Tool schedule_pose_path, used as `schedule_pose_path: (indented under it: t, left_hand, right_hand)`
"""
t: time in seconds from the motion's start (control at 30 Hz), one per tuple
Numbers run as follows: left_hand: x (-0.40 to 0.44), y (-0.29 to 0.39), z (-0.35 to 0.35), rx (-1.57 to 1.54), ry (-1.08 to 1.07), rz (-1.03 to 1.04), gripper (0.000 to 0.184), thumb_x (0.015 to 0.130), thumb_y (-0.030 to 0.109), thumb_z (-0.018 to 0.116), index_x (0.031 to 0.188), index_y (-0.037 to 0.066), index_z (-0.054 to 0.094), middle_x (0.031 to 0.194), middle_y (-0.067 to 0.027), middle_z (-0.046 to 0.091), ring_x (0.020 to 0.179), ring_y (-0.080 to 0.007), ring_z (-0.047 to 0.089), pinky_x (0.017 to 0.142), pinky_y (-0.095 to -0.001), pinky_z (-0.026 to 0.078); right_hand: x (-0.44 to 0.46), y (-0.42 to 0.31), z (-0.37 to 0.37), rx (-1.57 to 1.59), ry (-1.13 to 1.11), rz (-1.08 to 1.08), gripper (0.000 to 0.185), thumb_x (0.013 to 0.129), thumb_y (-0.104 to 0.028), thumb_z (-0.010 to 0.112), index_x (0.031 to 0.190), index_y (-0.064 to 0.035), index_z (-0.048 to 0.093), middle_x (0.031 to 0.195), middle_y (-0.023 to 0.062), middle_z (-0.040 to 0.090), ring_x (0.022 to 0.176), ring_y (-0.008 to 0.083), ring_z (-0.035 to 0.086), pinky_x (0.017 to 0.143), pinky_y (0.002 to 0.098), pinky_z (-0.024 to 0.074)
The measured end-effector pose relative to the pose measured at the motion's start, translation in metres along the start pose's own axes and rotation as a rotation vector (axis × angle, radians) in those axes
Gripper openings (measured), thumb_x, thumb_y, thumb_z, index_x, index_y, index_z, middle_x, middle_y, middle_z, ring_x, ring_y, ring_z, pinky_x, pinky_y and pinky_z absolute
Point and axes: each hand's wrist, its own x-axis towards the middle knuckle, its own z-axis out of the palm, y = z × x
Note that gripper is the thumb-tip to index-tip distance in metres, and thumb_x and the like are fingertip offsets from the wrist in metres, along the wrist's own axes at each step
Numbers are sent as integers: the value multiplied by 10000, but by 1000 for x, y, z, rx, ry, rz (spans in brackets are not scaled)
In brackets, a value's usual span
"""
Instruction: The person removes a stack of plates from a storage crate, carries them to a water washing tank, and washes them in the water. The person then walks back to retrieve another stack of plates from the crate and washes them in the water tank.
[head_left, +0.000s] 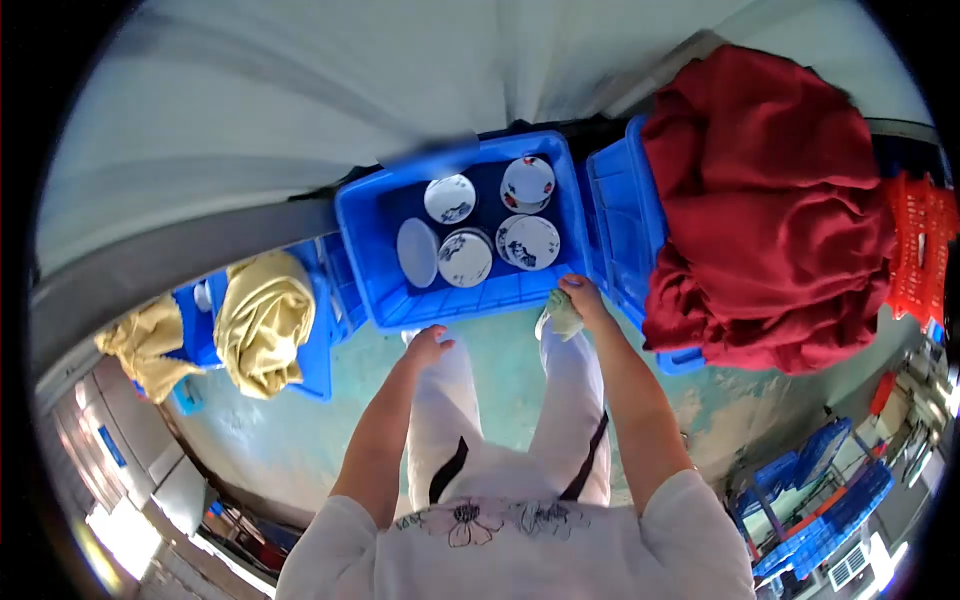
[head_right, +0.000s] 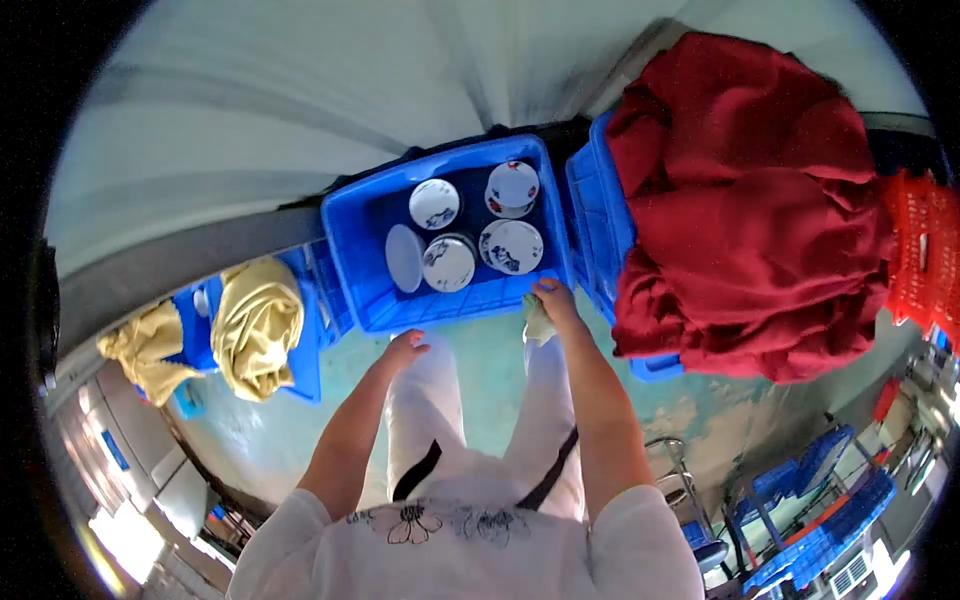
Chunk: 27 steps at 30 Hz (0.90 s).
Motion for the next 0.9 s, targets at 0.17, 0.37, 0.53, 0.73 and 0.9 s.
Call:
schedule_pose_path:
  t: [0.17,0.37,0.53,0.73,0.9]
  left_hand:
    - [117,1,4,-74,-4,16,504,697,350,602,1079,50,468,1078,-157,502,1009,-258,477,839,-331,380]
    - [226,55,-4,-193,109,82,568,715,402,563,1087,-11,448,1081,-181,493,1027,-265,464,849,-310,361]
    - [302,68,27,-443,207,86,628,730,464,522,1119,-19,424,1090,-201,480,1032,-292,452,847,-311,352]
    - [341,73,53,-564,123,-174,682,771,556,358,1168,1,385,1133,-202,443,1060,-304,417,869,-317,318]
    - [380,66,66,-689,-44,-325,469,834,340,380,1109,-35,439,1019,-167,520,906,-233,516,747,-322,415]
  right_hand:
    - [64,57,20,-24,38,85,668,622,-394,662,1113,-2,433,1066,186,498,993,263,474,829,308,370]
    - [127,93,38,39,215,167,889,618,-484,624,1237,15,225,1178,265,364,1086,345,383,877,353,332]
    - [146,68,55,-167,54,18,797,659,-505,576,1210,-1,294,1127,225,437,1056,327,418,850,350,356]
    - [167,91,49,-83,269,164,580,756,-517,442,1031,-10,508,1005,192,528,903,307,514,777,357,390]
    - [203,113,43,52,116,433,544,787,-480,419,1069,-20,489,1078,133,496,942,274,476,761,373,386]
